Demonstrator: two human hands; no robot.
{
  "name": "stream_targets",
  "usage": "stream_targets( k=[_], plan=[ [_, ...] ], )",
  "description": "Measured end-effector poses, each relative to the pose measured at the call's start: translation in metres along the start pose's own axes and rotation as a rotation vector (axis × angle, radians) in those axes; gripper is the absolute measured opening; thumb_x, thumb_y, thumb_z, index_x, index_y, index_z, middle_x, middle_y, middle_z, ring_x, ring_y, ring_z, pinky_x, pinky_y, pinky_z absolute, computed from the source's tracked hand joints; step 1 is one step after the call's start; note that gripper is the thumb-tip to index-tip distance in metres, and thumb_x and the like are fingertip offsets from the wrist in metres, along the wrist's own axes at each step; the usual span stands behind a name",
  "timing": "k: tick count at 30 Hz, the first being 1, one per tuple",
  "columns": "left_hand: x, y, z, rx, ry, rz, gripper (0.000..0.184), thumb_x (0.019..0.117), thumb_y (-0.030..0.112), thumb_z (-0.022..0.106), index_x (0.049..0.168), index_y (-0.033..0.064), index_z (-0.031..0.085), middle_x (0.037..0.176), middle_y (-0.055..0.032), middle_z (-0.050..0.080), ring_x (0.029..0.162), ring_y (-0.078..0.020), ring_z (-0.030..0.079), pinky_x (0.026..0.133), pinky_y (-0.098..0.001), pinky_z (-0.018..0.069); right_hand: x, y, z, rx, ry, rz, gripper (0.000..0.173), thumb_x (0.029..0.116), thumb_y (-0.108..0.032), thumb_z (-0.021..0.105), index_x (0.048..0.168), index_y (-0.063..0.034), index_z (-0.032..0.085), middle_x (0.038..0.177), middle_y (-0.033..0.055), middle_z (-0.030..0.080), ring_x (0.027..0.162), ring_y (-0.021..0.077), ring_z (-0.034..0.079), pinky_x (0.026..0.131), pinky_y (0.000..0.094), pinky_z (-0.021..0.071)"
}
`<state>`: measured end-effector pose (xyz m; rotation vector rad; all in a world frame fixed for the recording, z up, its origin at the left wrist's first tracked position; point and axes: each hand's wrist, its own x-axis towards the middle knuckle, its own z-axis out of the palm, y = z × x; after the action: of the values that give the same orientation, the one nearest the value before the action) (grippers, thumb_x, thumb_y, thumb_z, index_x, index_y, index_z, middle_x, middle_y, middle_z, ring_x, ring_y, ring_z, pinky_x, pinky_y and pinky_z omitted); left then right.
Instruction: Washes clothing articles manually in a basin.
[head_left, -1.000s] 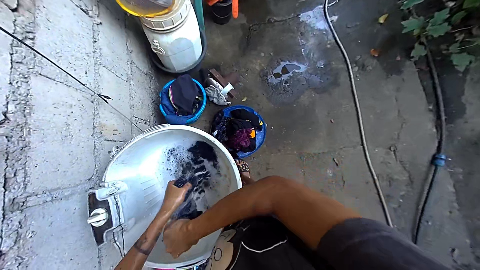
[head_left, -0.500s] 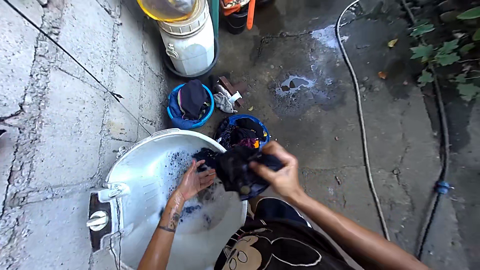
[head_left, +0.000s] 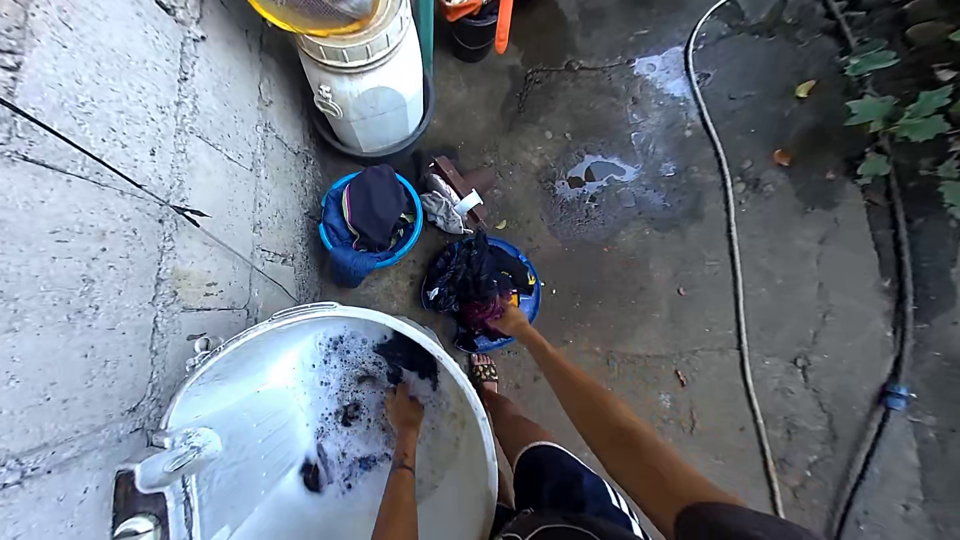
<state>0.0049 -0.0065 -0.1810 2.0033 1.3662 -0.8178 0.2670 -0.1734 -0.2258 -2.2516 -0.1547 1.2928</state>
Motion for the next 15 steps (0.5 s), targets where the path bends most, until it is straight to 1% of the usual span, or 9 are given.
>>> stream_targets(
  k=[2,3,6,7,8,10,11,13,15],
  plan=[
    [-0.002,0.005,-0.006,0.027,-0.026,-0.024,0.048,0.0987,0.006,0.057,0.145,-0.0032,0.048,0.146,-0.0283,0.050,0.135,-0.0416,0.052,0.111,-0.0551,0.0426,-0.017,0.031,0.022,-0.068,-0.204,0.015,0.048,0.0998,-0.014,0.063,0.144,0.0016,0.054,0.141,0.0289,0.057,0.132,0.0436,0.054,0.111,0.0588,0.0404],
    [-0.004,0.005,-0.008,-0.002,-0.044,-0.029,0.050,0.1010,0.007,0.054,0.148,-0.0053,0.042,0.145,-0.0297,0.051,0.133,-0.0420,0.053,0.110,-0.0547,0.0445,-0.032,0.045,0.029,-0.074,-0.271,0.015,0.041,0.1019,-0.013,0.060,0.140,0.0029,0.058,0.138,0.0282,0.060,0.130,0.0423,0.056,0.111,0.0578,0.0411],
    [-0.012,0.001,-0.007,-0.193,-0.047,-0.053,0.051,0.1070,0.013,0.045,0.152,-0.0065,0.030,0.137,-0.0328,0.056,0.126,-0.0442,0.059,0.104,-0.0565,0.0485,-0.076,0.082,0.038,-0.070,-0.398,0.094,0.038,0.1056,-0.013,0.055,0.140,0.0038,0.057,0.138,0.0272,0.060,0.127,0.0393,0.059,0.110,0.0529,0.0428],
    [-0.014,-0.002,-0.007,-0.278,-0.030,-0.074,0.052,0.1066,0.015,0.047,0.151,-0.0061,0.032,0.136,-0.0328,0.057,0.126,-0.0443,0.059,0.104,-0.0572,0.0483,-0.087,0.094,0.038,-0.080,-0.418,0.118,0.038,0.1054,-0.014,0.056,0.139,0.0040,0.057,0.137,0.0274,0.060,0.124,0.0389,0.061,0.109,0.0520,0.0440],
    [-0.017,-0.005,-0.006,-0.362,-0.014,-0.087,0.055,0.1043,0.018,0.053,0.150,-0.0066,0.034,0.136,-0.0328,0.057,0.127,-0.0444,0.058,0.105,-0.0572,0.0469,-0.097,0.103,0.037,-0.077,-0.424,0.140,0.038,0.1056,-0.014,0.056,0.138,0.0042,0.058,0.135,0.0279,0.061,0.120,0.0386,0.062,0.105,0.0512,0.0455],
    [-0.028,-0.011,-0.009,-0.442,-0.010,-0.034,0.060,0.0978,0.019,0.066,0.146,-0.0088,0.042,0.136,-0.0329,0.056,0.129,-0.0441,0.055,0.109,-0.0570,0.0439,-0.115,0.106,0.027,-0.060,-0.378,0.156,0.037,0.1062,-0.015,0.056,0.138,0.0043,0.058,0.132,0.0285,0.061,0.114,0.0383,0.063,0.100,0.0520,0.0469],
    [-0.037,-0.013,-0.014,-0.426,-0.008,0.027,0.059,0.0947,0.016,0.070,0.142,-0.0087,0.046,0.135,-0.0322,0.057,0.127,-0.0434,0.056,0.108,-0.0565,0.0448,-0.124,0.098,0.020,-0.070,-0.313,0.131,0.036,0.1054,-0.015,0.056,0.135,0.0040,0.060,0.131,0.0280,0.063,0.115,0.0395,0.064,0.102,0.0540,0.0473],
    [-0.064,-0.015,-0.033,-0.383,0.025,0.161,0.056,0.0900,0.009,0.074,0.138,-0.0074,0.050,0.130,-0.0309,0.060,0.122,-0.0425,0.060,0.104,-0.0554,0.0483,-0.151,0.058,0.003,-0.093,-0.139,0.015,0.033,0.1045,-0.014,0.056,0.131,0.0036,0.063,0.126,0.0266,0.066,0.116,0.0407,0.065,0.103,0.0571,0.0480],
    [-0.097,-0.018,-0.058,-0.360,0.065,0.279,0.052,0.0874,0.003,0.072,0.134,-0.0061,0.052,0.126,-0.0302,0.061,0.117,-0.0417,0.062,0.100,-0.0545,0.0504,-0.186,0.007,-0.006,-0.096,0.053,-0.185,0.031,0.1049,-0.011,0.052,0.127,0.0055,0.065,0.120,0.0261,0.068,0.113,0.0400,0.066,0.102,0.0553,0.0488]
  ],
)
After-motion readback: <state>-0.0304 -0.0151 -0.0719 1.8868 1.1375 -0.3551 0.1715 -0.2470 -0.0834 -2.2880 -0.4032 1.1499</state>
